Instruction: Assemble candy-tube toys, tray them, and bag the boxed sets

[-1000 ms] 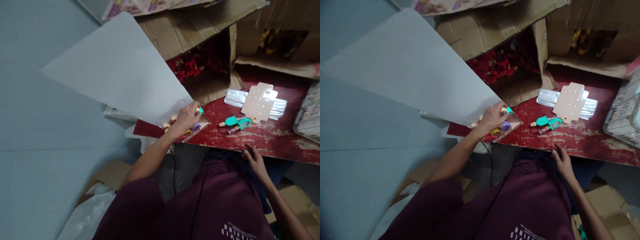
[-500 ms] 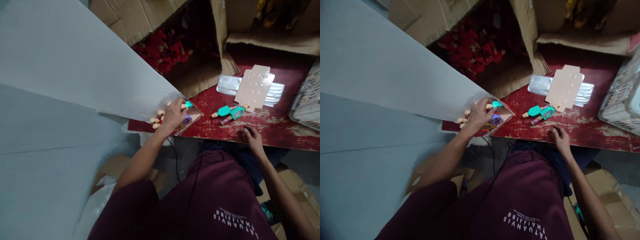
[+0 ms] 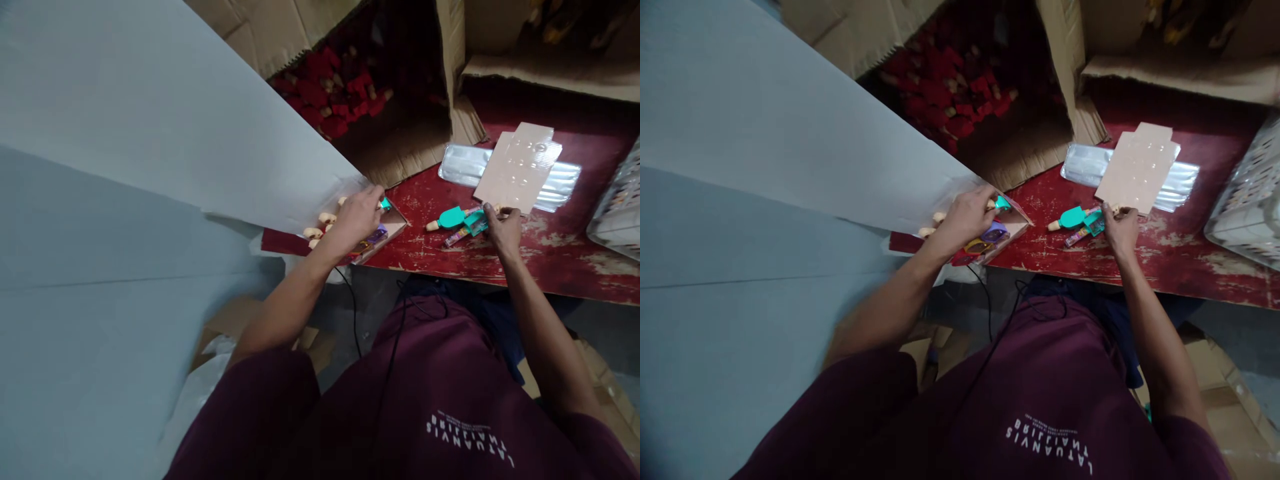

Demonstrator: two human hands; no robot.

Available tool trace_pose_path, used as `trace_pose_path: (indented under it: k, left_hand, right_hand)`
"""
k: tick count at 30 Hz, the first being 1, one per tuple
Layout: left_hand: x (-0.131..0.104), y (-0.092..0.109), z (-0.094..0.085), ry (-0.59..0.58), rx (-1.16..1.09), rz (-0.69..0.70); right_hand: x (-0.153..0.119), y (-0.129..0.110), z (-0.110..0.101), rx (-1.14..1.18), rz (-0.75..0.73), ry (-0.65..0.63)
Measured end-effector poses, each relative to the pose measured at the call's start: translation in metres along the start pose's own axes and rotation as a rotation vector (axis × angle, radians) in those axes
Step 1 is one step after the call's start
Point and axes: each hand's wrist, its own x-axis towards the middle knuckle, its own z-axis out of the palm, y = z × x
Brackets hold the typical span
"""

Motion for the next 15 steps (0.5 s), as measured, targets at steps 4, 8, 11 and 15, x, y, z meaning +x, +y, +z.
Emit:
trace_pose_path:
  k: [4,8,11,15]
  left_hand:
    - [0.009,-0.005,-0.009,-0.003,-0.025,-0.104]
    - [0.018,-0.011,-0.018,0.003,-0.036,-0.194]
    - [0.02,-0.015,-0.019,-0.012,-0.07,-0.183]
    - [0.016,-0.02,-0.01,0.027,-0.101,-0.113]
  right_hand:
    - [0.004,0.0,0.005,0.018,0.031,0.039]
    - [0.001,0.008,0.007,0.208,0.052,0.028]
    - [-0.005,0.011,0.003,0.356,0.032,-0.048]
    - [-0.013,0.013,-0.006,0.455,0.02,-0.116]
